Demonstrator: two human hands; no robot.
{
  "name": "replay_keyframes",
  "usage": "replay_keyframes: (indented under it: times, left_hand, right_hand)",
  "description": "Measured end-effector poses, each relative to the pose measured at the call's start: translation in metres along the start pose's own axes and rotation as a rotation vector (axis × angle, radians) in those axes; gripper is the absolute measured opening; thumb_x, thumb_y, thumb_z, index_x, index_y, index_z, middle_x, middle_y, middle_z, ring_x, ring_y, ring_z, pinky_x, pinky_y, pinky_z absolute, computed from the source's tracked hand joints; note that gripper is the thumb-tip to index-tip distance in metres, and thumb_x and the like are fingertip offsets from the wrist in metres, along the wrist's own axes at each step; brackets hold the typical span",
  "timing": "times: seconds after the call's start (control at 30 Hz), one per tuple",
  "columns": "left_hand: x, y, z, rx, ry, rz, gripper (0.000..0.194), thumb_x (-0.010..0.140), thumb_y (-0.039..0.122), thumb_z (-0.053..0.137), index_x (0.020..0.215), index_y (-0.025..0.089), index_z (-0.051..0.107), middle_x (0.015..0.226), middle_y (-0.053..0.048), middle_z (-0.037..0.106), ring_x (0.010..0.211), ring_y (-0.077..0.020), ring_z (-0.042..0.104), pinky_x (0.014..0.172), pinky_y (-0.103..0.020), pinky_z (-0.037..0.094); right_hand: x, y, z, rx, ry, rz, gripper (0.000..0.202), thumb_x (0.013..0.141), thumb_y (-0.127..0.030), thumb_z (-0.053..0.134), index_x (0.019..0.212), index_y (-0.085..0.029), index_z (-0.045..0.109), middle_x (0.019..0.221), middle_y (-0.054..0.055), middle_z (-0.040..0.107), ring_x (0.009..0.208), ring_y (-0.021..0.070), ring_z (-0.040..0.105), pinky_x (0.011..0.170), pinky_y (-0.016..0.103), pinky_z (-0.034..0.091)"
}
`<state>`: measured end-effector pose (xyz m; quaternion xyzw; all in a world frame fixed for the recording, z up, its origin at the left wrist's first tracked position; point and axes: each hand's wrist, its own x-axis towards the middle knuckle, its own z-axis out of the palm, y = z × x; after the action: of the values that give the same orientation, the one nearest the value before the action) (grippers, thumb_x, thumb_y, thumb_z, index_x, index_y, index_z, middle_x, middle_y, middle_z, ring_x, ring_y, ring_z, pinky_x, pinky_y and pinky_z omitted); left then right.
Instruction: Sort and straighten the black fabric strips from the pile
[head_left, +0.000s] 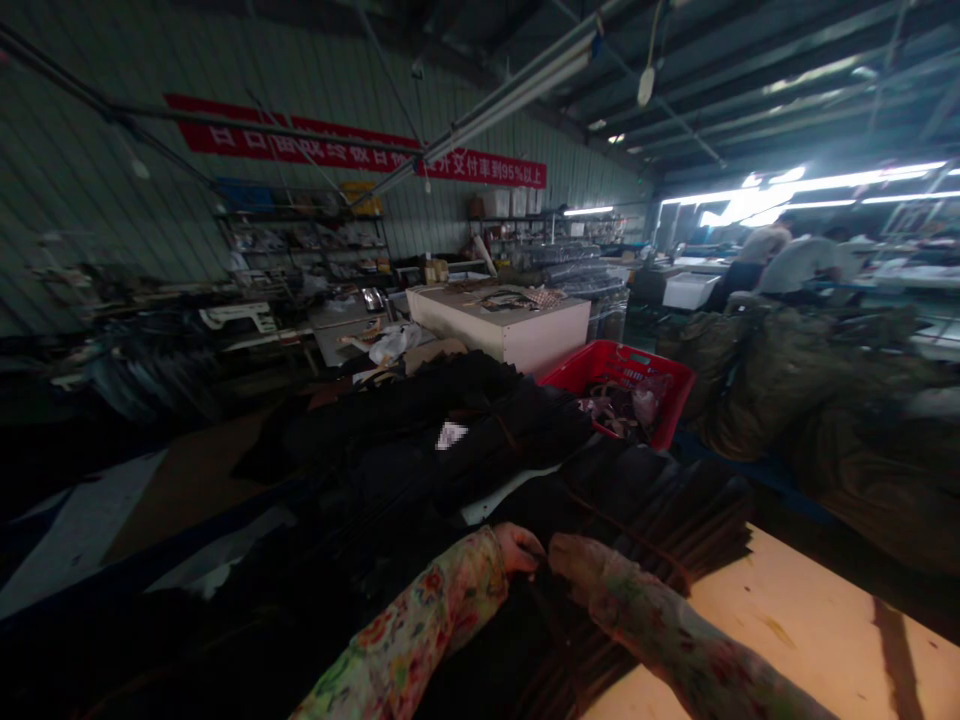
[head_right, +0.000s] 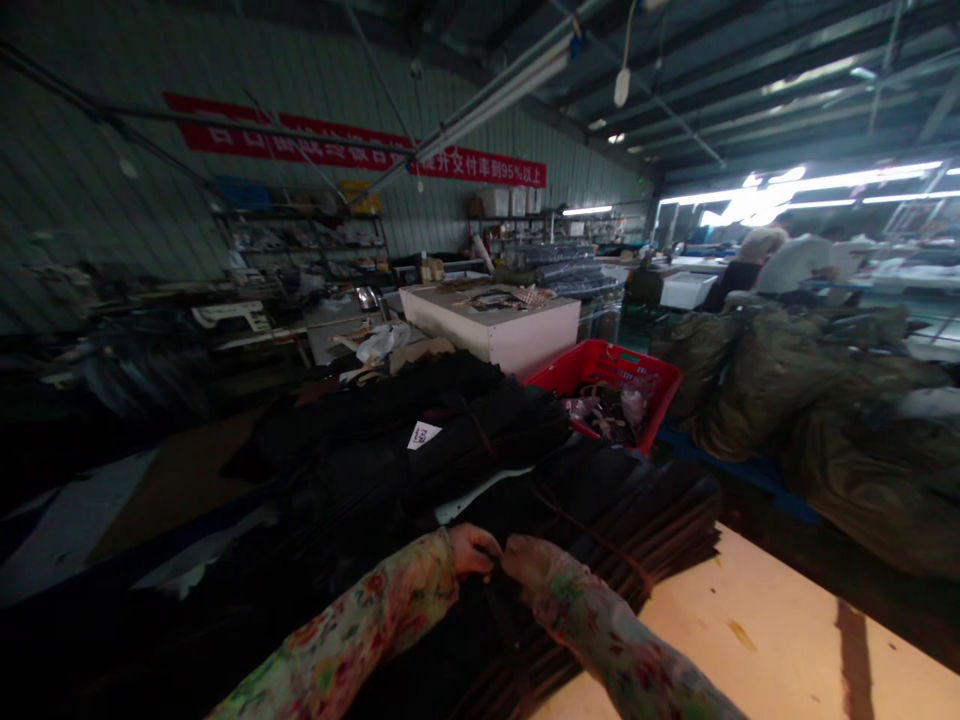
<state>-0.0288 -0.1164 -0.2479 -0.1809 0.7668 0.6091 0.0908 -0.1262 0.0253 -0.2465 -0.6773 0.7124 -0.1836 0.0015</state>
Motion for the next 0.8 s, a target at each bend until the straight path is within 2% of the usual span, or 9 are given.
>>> replay_keyframes:
  times: [0.1, 0.17, 0.27, 0.33, 0.4, 0.57, 0.8]
  left_hand:
    - [0.003, 0.003, -0.004, -0.03, -0.066, -0.07, 0.032, 0.054, 0.018, 0.056, 0.085, 0.015, 0.061, 0.052, 0.003, 0.057, 0.036, -0.0059, 0.044, 0.034, -0.016, 0.034]
    - [0.003, 0.004, -0.003, -0.054, -0.078, -0.095, 0.04, 0.053, 0.016, 0.057, 0.093, 0.015, 0.058, 0.051, 0.004, 0.056, 0.039, -0.0072, 0.047, 0.036, -0.017, 0.039]
    - [0.001, 0.003, 0.001, -0.083, -0.019, -0.088, 0.043, 0.054, 0.015, 0.056, 0.098, 0.014, 0.055, 0.051, 0.005, 0.055, 0.039, -0.0068, 0.048, 0.036, -0.017, 0.04]
    - [-0.001, 0.002, 0.005, -0.101, 0.038, -0.071, 0.039, 0.056, 0.015, 0.054, 0.095, 0.012, 0.056, 0.052, 0.004, 0.054, 0.038, -0.0058, 0.047, 0.035, -0.016, 0.039]
    - [-0.004, 0.002, 0.008, -0.114, 0.084, -0.049, 0.036, 0.057, 0.015, 0.053, 0.093, 0.011, 0.057, 0.053, 0.003, 0.054, 0.038, -0.0052, 0.046, 0.034, -0.016, 0.038]
    - [-0.01, 0.003, 0.013, -0.121, 0.174, 0.01, 0.038, 0.058, 0.017, 0.053, 0.095, 0.01, 0.057, 0.053, 0.004, 0.053, 0.036, -0.004, 0.043, 0.034, -0.016, 0.038]
    - [-0.011, 0.002, 0.016, -0.086, 0.219, 0.038, 0.029, 0.06, 0.016, 0.049, 0.087, 0.009, 0.057, 0.055, 0.003, 0.054, 0.036, -0.0042, 0.043, 0.032, -0.015, 0.036]
  right_hand:
    - [0.002, 0.005, 0.009, -0.15, 0.019, -0.044, 0.009, 0.07, -0.015, 0.051, 0.068, -0.017, 0.059, 0.072, 0.006, 0.057, 0.062, 0.0158, 0.051, 0.049, 0.025, 0.037]
    - [0.001, 0.008, 0.012, -0.202, 0.096, -0.092, 0.013, 0.075, -0.016, 0.047, 0.072, -0.018, 0.06, 0.073, 0.005, 0.057, 0.063, 0.015, 0.051, 0.051, 0.025, 0.039]
    - [-0.004, 0.009, 0.016, -0.236, 0.276, -0.164, 0.016, 0.079, -0.022, 0.043, 0.076, -0.02, 0.059, 0.071, 0.002, 0.056, 0.063, 0.0127, 0.051, 0.053, 0.023, 0.041]
    - [-0.006, 0.008, 0.018, -0.212, 0.339, -0.16, 0.017, 0.08, -0.022, 0.042, 0.077, -0.02, 0.059, 0.072, 0.002, 0.056, 0.064, 0.012, 0.051, 0.055, 0.021, 0.042]
    - [-0.007, 0.008, 0.02, -0.187, 0.341, -0.126, 0.018, 0.08, -0.018, 0.041, 0.078, -0.02, 0.058, 0.074, 0.002, 0.056, 0.066, 0.0122, 0.051, 0.056, 0.021, 0.042]
    - [-0.004, 0.011, 0.02, -0.138, 0.246, -0.118, 0.017, 0.078, -0.017, 0.043, 0.078, -0.02, 0.059, 0.078, 0.002, 0.055, 0.07, 0.0129, 0.051, 0.059, 0.022, 0.042]
    - [-0.001, 0.013, 0.019, -0.076, 0.173, -0.077, 0.018, 0.076, -0.017, 0.043, 0.077, -0.02, 0.061, 0.078, 0.002, 0.054, 0.071, 0.0131, 0.048, 0.06, 0.022, 0.04]
